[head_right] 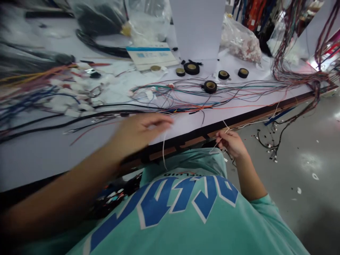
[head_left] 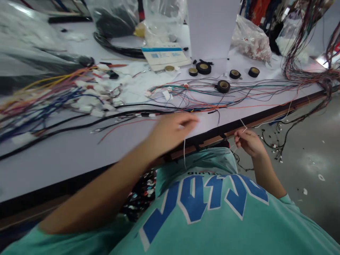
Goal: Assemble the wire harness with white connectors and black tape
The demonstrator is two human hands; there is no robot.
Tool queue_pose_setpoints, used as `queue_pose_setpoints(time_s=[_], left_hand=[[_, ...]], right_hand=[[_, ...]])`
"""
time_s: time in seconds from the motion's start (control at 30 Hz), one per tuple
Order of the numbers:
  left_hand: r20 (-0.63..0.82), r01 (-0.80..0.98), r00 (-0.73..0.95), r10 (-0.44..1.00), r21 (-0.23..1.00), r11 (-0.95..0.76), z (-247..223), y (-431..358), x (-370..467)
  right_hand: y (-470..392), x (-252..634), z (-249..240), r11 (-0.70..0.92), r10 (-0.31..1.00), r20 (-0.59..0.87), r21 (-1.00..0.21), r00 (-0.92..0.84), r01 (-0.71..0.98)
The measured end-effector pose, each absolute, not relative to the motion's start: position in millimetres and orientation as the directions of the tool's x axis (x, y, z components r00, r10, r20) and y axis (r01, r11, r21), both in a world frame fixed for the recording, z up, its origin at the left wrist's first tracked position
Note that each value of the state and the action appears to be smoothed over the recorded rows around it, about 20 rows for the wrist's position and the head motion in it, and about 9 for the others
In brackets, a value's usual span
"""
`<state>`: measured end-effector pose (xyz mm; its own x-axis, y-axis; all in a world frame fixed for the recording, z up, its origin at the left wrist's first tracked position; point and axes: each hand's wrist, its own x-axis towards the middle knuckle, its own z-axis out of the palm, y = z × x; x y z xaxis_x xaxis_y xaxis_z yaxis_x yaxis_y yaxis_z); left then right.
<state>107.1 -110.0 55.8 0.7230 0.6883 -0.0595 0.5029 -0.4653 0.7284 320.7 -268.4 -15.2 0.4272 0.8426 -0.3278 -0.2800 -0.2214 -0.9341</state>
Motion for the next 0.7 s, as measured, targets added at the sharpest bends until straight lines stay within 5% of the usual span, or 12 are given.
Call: queue_pose_setpoints(time_s=[0.13,0.27,0.37,0.47,0.57,0.7], left_hand=[[-0.073,0.130,0.862,0.502,0.988,-0.079,26,-166,151],[-0.291,0.208,0.905,0.311,0.939,0.273,16,-172,167],[-0.335,0.295,0.834,0.439,0.942,0.159,41,-146,132],[-0.258,0.434,0.751,0.608,0.887,-0.159,76,-113,76],[-0.229,0.671,0.665,0.711,0.601,-0.434,92,-86,28],[-0.306,0.846,0.533,0.789,0.227,-0.483,66,-64,-2]], right_hand=[[-243,322,14,-0.049,0.908,-0.214,-0.908,0.359,-0.417],[-220,341,32,0.065,0.918,-0.087,-0.929,0.386,-0.364],[-207,368,34,0.153,0.890,-0.019,-0.928,0.455,-0.338],[-194,388,29,0.101,0.864,-0.131,-0.901,0.486,-0.423],[-183,392,22,-0.045,0.817,-0.303,-0.882,0.490,-0.470],[-175,386,22,-0.311,0.720,-0.386,-0.922,0.577,-0.230]])
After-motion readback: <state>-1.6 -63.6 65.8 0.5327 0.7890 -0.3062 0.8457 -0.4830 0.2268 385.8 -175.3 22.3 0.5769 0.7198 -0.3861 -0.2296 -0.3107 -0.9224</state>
